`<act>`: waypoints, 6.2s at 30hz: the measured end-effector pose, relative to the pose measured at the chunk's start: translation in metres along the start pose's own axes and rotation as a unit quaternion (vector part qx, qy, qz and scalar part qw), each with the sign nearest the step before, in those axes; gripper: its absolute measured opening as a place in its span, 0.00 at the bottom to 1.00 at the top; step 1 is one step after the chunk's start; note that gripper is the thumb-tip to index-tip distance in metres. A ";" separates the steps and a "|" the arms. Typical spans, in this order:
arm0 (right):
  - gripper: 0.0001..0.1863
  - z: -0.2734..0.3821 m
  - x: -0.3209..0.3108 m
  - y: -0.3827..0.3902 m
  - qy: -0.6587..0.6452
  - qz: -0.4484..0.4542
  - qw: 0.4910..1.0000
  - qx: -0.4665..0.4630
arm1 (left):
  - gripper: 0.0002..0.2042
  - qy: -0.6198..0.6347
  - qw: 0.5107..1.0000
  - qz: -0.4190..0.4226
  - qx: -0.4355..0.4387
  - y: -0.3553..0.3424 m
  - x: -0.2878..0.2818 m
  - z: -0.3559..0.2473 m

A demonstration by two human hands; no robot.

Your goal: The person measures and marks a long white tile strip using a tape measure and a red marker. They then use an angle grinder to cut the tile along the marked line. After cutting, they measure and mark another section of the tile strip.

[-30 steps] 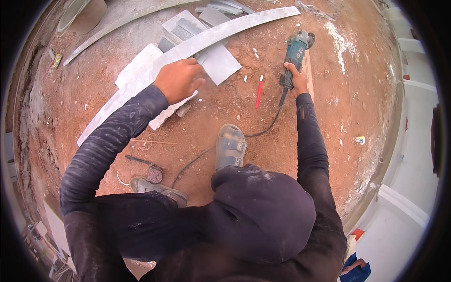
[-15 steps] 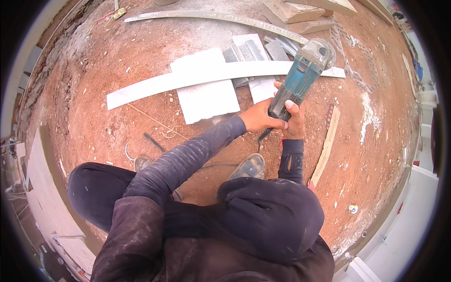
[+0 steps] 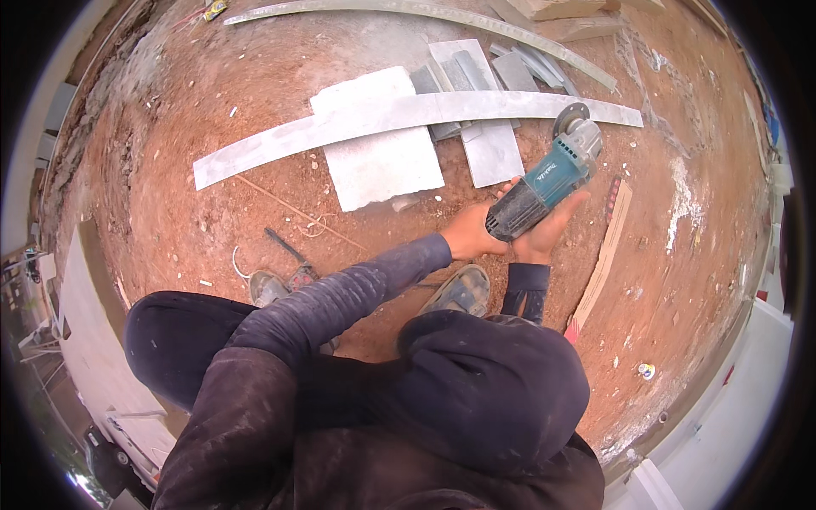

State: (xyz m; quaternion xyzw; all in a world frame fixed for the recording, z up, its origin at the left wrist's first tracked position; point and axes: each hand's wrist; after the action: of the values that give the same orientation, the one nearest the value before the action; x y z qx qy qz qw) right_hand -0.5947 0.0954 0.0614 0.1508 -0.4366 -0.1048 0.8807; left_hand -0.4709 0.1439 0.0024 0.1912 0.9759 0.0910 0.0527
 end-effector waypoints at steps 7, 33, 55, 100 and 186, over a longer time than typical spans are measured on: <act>0.45 0.021 0.004 -0.002 -0.007 0.003 1.000 -0.020 | 0.28 -0.073 0.994 -0.059 -0.055 0.001 0.012 -0.038; 0.46 0.010 -0.030 -0.015 -0.040 0.046 0.998 0.025 | 0.26 -0.154 0.979 -0.125 -0.036 0.011 0.008 -0.035; 0.33 -0.004 -0.001 0.011 -0.023 0.143 0.989 0.040 | 0.29 -0.095 0.975 0.201 -0.021 0.003 -0.053 -0.065; 0.23 -0.098 0.057 -0.013 0.666 0.049 0.740 -0.073 | 0.26 -0.536 0.820 0.014 -0.199 0.091 -0.389 0.031; 0.21 -0.092 0.048 0.010 0.649 0.032 0.759 -0.052 | 0.26 -0.524 0.827 0.025 -0.203 0.088 -0.378 0.018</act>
State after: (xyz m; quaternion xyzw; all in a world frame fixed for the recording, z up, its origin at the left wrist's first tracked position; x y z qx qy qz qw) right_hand -0.4917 0.1059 0.0478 0.1228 0.2406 0.0236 0.9625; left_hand -0.0886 0.0820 0.0281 0.2193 0.7561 0.1740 0.5916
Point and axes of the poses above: each hand's wrist, its own y-axis away from the middle knuckle, its own x-axis out of the palm, z = x × y, and after that the axes turned 14 degrees about -y, right-handed
